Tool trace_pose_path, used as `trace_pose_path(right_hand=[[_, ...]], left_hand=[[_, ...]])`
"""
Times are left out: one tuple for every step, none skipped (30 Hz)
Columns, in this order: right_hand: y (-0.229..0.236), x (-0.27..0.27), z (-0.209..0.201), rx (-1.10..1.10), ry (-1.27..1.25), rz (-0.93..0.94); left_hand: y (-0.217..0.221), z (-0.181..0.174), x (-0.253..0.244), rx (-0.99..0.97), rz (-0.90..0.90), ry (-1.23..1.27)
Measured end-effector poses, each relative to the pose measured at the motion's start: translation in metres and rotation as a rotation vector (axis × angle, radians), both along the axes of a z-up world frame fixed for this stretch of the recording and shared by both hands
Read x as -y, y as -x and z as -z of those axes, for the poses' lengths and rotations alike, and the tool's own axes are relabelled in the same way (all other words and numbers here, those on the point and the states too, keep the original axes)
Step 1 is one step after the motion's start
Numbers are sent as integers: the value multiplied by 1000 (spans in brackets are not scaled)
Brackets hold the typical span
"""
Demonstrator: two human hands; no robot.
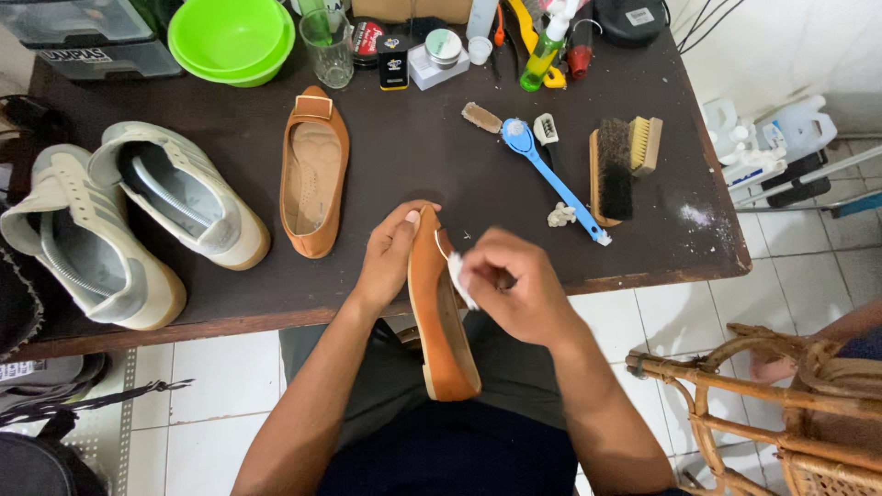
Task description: The person cleans a pair of brown loafers using a white cloth. They dip the cloth into a small container of cleaning solution and wipe the exterior and interior of the shoes. The person handles the shoes one at a time, turning them over to clean different sides.
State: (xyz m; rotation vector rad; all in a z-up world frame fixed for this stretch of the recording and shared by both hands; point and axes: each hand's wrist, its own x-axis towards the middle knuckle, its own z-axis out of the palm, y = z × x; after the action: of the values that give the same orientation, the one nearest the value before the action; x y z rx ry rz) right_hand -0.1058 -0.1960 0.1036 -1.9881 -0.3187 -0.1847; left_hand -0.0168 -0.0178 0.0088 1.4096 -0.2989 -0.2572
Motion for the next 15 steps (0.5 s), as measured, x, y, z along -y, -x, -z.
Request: trace_pose_path(right_hand=[[-5,-6,2,-1,-4,6],[-10,-12,4,147,28,64],[-15,-17,6,296,63,125],[-23,-17,20,295,61,135],[-31,-18,35,402,185,128],[-40,-19,50,509,309,120],[-35,-22,52,512,306,120],[-30,-26,54,489,298,60],[-24,-33,56,463,285,-6],[-18,-34,56,463,278,-12],[-12,-33,56,420,256,-49],[-6,-33,55,377,234,-87],[-10,-31,52,372,234,-93],[-14,-28,49,392,211,-40],[-20,-24,46,419,191,19]], left_hand=[[1,0,1,-1,6,-4],[2,-1,2,7,1,-12],[3,-1,5,15,0,-19],[3,-3,6,14,11,-21],[3,-5,7,17,1,-10],[2,-8,7,20,-8,2],[3,-5,7,22,-9,0],[4,-2,6,46,-24,0],[6,1,3,66,-45,-3],[8,-1,3,65,-52,-9],[9,-3,5,48,-47,22],[11,-4,7,32,-42,52],[11,-4,6,26,-47,53],[12,-4,6,47,-50,43],[10,-5,9,74,-46,36]])
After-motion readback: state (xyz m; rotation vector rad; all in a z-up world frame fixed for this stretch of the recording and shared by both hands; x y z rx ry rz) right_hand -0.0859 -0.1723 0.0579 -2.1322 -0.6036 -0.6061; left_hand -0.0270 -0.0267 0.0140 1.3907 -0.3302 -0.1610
